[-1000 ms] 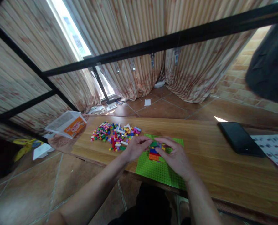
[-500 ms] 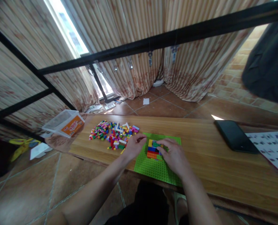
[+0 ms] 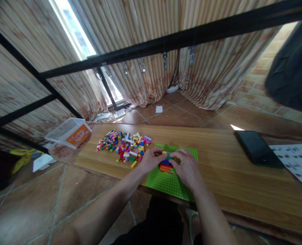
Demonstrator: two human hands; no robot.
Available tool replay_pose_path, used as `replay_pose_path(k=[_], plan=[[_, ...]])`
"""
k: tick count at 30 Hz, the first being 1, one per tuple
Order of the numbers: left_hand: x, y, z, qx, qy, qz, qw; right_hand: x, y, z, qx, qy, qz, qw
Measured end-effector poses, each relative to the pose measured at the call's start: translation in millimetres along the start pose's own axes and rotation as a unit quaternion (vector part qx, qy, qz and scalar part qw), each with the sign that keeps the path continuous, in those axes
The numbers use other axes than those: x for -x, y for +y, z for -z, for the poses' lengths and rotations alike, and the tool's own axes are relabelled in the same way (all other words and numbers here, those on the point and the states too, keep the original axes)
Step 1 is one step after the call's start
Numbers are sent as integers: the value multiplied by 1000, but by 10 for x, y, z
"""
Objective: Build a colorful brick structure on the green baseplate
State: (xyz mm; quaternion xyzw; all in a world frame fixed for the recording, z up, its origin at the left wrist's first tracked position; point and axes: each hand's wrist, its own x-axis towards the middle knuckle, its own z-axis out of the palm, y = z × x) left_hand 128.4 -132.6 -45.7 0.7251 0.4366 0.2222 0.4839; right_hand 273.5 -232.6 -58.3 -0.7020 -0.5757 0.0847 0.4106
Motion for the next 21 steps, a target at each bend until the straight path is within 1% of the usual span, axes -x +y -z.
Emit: replay_pose_path(k=[5,9,13,15,18,21], plan=[[-28,10,-35,2,2,13,1000,-8,-1,-24,-17,4,-21,1000],[-44,68,-47,-18,9,40,999,-12,-18,-18,-38,10,-43,998],[-26,124,-45,-31,13,51,998,-11,-19,16,-78,-8,-59,995],[-12,133,-46,-27,15,50,998,-8,-3,23,-103,-5,-85,991],[-4,121,-58,-21,19,45,999,-9,41,5,-130,26,-151,980],[-15,86,-75,-13,21,41,999,-21,89,-27,-152,34,-197,968]])
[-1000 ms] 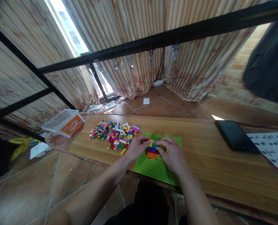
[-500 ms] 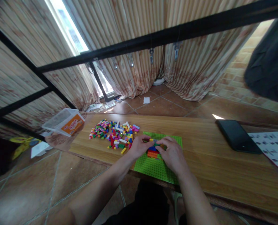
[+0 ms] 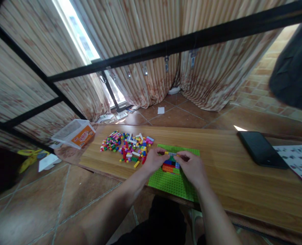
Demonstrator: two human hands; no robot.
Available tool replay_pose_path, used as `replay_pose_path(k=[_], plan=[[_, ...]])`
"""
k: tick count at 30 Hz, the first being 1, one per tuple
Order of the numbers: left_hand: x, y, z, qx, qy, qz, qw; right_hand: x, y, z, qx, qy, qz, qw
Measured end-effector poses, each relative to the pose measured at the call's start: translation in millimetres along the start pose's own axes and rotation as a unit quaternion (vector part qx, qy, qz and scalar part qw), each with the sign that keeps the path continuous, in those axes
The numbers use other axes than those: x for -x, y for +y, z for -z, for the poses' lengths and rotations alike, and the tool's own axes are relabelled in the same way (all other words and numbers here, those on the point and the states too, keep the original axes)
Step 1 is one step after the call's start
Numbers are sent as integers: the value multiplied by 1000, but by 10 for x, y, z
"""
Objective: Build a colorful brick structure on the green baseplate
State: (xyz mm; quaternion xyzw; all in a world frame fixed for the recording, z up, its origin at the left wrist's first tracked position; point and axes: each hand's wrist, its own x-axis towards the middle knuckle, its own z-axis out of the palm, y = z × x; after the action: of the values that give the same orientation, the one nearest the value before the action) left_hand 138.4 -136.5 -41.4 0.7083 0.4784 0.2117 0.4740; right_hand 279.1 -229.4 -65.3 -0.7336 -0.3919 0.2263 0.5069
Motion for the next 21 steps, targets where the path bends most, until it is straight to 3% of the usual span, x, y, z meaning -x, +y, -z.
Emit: replay_pose_path(k=[15,21], plan=[[-125,-100,-55,43,-9,41,998,-117,88,-74,-45,1,-56,997],[2,-44,26,12,21,-14,1000,-70,12,-24,-112,3,-73,991]])
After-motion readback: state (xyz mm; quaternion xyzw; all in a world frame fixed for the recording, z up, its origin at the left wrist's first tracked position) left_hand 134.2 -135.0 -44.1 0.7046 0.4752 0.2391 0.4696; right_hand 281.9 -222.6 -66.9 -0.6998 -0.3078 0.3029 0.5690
